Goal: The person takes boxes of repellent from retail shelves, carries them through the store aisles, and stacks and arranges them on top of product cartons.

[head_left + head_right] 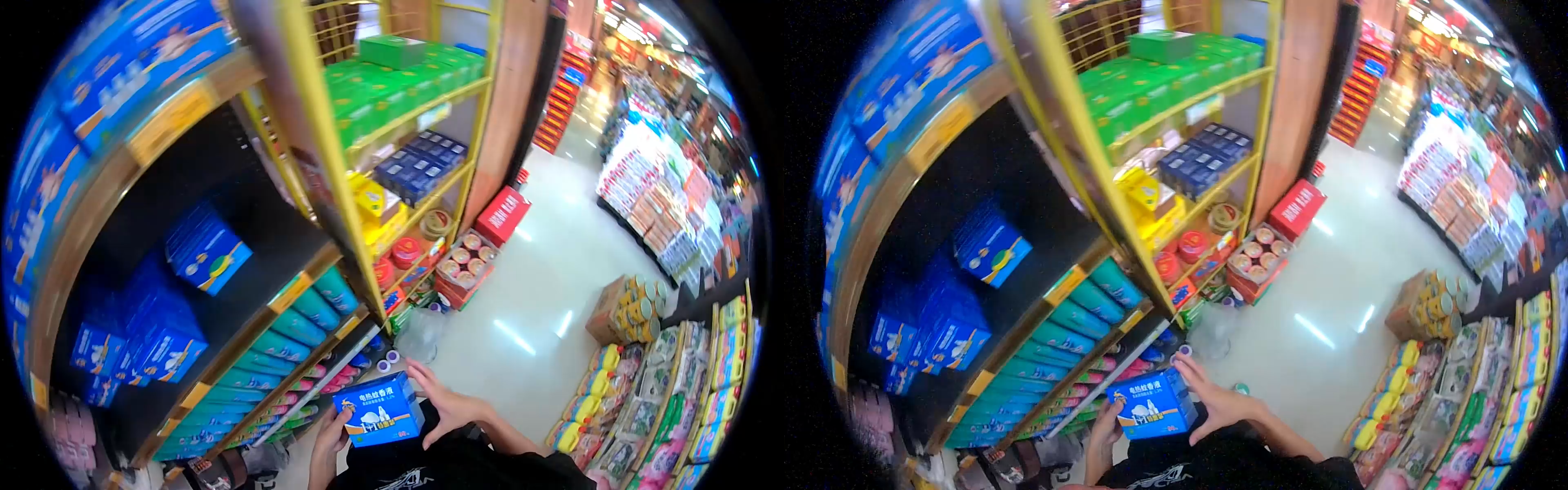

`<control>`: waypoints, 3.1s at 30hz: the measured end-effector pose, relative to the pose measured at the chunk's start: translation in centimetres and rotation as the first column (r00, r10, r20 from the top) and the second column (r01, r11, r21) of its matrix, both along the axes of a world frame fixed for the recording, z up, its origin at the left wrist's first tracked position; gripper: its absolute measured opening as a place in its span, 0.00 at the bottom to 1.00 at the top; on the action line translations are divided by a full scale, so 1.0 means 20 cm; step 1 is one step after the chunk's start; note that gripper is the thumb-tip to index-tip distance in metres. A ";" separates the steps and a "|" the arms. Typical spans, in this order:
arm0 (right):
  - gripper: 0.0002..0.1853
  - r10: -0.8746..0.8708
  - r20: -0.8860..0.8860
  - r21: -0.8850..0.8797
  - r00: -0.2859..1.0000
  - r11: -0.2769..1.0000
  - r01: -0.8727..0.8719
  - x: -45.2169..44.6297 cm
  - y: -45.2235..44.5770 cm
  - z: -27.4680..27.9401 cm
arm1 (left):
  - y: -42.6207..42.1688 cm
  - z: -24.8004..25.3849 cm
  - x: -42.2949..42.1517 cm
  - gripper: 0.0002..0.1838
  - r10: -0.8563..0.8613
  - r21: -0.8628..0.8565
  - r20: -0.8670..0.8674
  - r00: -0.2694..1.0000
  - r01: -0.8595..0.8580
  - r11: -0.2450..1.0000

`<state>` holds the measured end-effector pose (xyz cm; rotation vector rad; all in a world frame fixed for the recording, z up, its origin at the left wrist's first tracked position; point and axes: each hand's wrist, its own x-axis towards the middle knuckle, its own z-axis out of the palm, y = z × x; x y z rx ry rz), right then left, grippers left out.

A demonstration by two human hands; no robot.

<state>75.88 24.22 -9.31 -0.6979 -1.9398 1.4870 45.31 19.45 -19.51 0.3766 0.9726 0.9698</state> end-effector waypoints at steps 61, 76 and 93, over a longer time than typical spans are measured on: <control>0.73 -0.997 -0.047 -0.605 0.062 0.078 0.792 2.87 0.42 -0.47 | 1.95 -0.10 3.76 0.69 -0.988 0.278 -0.132 0.080 0.960 0.040; 0.71 -0.983 -0.171 -0.552 0.060 0.146 0.821 3.85 0.62 -0.56 | 2.12 -0.06 4.67 0.68 -0.960 0.299 -0.247 0.134 0.953 0.056; 0.67 -0.982 -0.156 -0.553 -0.109 -0.005 0.833 4.50 0.71 -0.61 | 2.23 -0.06 5.48 0.65 -0.989 0.253 -0.148 -0.004 0.966 -0.042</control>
